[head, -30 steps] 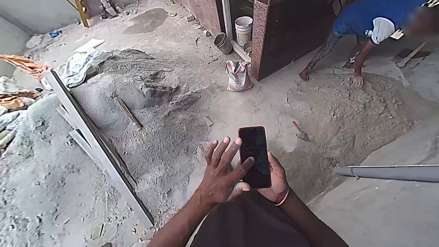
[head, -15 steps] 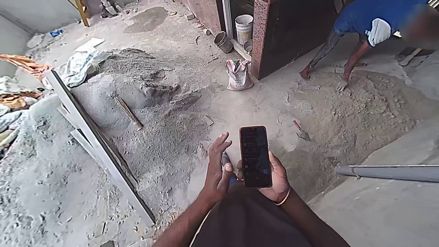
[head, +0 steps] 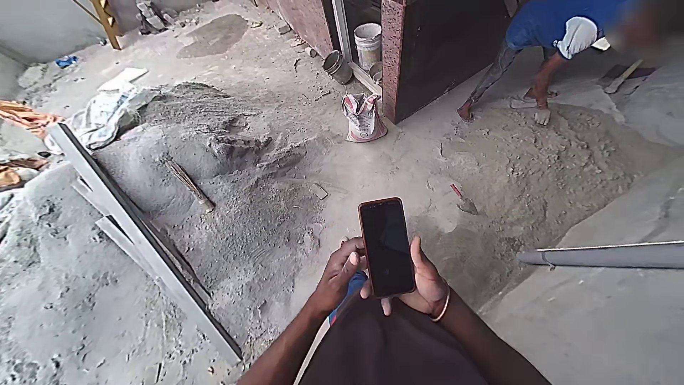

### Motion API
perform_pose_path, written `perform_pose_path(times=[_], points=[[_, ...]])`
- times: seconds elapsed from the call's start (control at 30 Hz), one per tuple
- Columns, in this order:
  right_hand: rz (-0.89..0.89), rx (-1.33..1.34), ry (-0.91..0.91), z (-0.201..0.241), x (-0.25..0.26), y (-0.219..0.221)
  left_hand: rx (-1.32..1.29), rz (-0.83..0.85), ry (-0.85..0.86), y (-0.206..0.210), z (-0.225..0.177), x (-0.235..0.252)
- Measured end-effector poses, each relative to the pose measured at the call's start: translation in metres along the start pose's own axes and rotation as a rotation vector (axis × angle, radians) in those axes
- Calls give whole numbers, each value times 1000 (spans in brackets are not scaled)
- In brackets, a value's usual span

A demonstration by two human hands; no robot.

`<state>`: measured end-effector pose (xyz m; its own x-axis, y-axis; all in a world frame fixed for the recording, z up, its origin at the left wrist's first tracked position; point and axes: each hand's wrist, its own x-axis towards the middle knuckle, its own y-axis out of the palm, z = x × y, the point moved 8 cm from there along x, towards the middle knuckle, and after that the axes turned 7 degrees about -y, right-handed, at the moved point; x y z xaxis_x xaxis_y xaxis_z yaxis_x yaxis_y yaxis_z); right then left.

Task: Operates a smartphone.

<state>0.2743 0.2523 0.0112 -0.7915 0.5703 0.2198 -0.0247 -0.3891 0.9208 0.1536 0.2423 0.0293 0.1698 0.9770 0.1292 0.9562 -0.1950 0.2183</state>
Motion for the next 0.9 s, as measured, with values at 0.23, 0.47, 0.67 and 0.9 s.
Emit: perform_pose_path(times=[0.23, 0.47, 0.67, 0.9], points=[[-15, -39, -19, 8, 3, 1, -171, 82, -21, 11, 3, 10], [-70, -133, -63, 13, 7, -1, -363, 21, -98, 10, 8, 11], [-27, -110, -9, 11, 6, -8, -398, -109, -4, -3, 2, 16], [27, -190, -8, 14, 5, -4, -387, -164, 38, -6, -9, 19]])
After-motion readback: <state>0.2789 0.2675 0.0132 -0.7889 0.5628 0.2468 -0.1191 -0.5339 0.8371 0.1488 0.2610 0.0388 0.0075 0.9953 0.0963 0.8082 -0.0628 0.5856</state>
